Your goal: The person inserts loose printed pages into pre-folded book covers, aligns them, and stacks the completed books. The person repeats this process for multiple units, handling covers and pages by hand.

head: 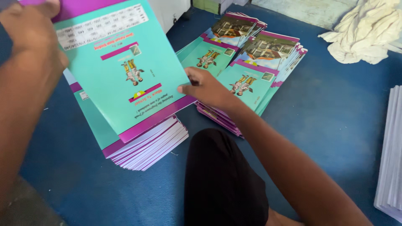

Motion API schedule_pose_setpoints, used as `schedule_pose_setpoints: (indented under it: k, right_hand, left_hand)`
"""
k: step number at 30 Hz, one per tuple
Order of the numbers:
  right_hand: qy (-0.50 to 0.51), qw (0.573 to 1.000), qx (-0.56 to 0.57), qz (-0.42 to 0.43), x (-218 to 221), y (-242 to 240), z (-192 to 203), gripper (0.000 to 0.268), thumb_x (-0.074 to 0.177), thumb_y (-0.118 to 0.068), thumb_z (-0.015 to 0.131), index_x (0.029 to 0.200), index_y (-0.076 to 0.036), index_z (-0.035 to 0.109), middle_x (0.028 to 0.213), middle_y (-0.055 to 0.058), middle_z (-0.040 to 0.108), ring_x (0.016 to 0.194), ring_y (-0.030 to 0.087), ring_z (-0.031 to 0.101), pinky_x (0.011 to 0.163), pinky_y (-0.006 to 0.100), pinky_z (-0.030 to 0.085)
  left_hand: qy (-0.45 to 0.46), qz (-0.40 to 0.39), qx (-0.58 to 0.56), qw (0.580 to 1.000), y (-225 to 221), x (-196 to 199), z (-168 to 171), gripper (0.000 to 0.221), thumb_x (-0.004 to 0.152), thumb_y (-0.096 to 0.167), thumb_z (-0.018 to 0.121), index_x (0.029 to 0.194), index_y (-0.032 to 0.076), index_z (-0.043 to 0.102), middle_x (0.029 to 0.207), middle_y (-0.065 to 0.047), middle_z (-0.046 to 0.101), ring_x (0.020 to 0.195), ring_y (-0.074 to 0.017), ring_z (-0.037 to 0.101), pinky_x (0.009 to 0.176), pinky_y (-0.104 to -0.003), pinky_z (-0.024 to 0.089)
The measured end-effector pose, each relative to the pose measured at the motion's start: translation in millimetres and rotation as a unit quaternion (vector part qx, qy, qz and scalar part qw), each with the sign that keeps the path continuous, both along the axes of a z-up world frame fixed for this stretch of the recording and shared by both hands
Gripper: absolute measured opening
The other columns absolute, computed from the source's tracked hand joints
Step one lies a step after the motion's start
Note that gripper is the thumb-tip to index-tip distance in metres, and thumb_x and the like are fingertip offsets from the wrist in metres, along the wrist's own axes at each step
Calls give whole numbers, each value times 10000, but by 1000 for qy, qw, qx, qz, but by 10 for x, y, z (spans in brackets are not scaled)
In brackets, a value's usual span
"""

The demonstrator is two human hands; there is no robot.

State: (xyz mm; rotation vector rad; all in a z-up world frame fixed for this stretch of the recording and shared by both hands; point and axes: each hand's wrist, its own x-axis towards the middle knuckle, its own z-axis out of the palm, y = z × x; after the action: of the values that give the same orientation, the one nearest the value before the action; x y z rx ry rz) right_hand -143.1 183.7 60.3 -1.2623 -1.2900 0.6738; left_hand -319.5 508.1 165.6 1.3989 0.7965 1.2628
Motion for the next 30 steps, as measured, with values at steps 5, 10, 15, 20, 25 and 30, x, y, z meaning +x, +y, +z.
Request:
schedule_pose_setpoints:
  k: [5, 10, 15, 20, 25, 30]
  right_hand:
    - [-47, 998, -32, -32, -201, 250, -161, 259, 941, -127, 712, 1161, -1, 656, 1026, 57, 686, 948, 115, 643, 852, 291, 519]
    - [-107, 986, -108, -64, -349, 409, -252, 271, 897, -184, 744, 1103, -24, 668, 947, 74, 691, 848, 135, 641, 762, 303, 522]
    - [-162, 969, -165, -91, -475, 494, -334, 341, 872, -235, 747, 1134, -34, 659, 984, 107, 710, 878, 199, 688, 784, 341, 536]
    - [-188, 948, -235, -100, -502, 535, -422, 373, 891, -281, 726, 1187, -67, 649, 1072, 131, 734, 962, 255, 723, 845, 380, 552]
    - [-271, 929, -230, -106, -498, 553, -518, 382, 896, -311, 736, 1172, -60, 655, 1110, 166, 729, 1032, 342, 691, 893, 443, 510]
    - [-224, 930, -270, -108, -527, 588, -535, 382, 890, -320, 715, 1170, -69, 652, 1107, 160, 729, 1013, 325, 714, 878, 430, 532]
  left_hand:
    - [67, 47, -53, 995, 56, -256, -163, 320, 946, 204, 747, 1198, 79, 597, 1125, -104, 719, 968, -227, 721, 721, -440, 629]
    - [89, 70, -125, 986, 223, -366, -457, 383, 939, 148, 746, 1245, 40, 545, 1168, -151, 719, 1012, -250, 741, 771, -418, 648]
    - [76, 68, -152, 983, 457, -370, -822, 361, 891, 53, 758, 1191, -3, 564, 1150, -165, 707, 1000, -236, 752, 778, -390, 641]
    - [92, 36, -92, 991, 555, -339, -1117, 297, 868, 9, 766, 1130, -49, 638, 1115, -173, 745, 967, -217, 783, 780, -383, 640]
    - [192, 66, -56, 978, 435, -353, -1270, 266, 860, 49, 772, 1101, -31, 694, 1106, -165, 737, 956, -206, 750, 763, -362, 621]
    - [263, 95, -53, 959, 357, -377, -1270, 313, 823, 78, 803, 1112, -17, 731, 1102, -160, 744, 945, -212, 740, 769, -360, 575]
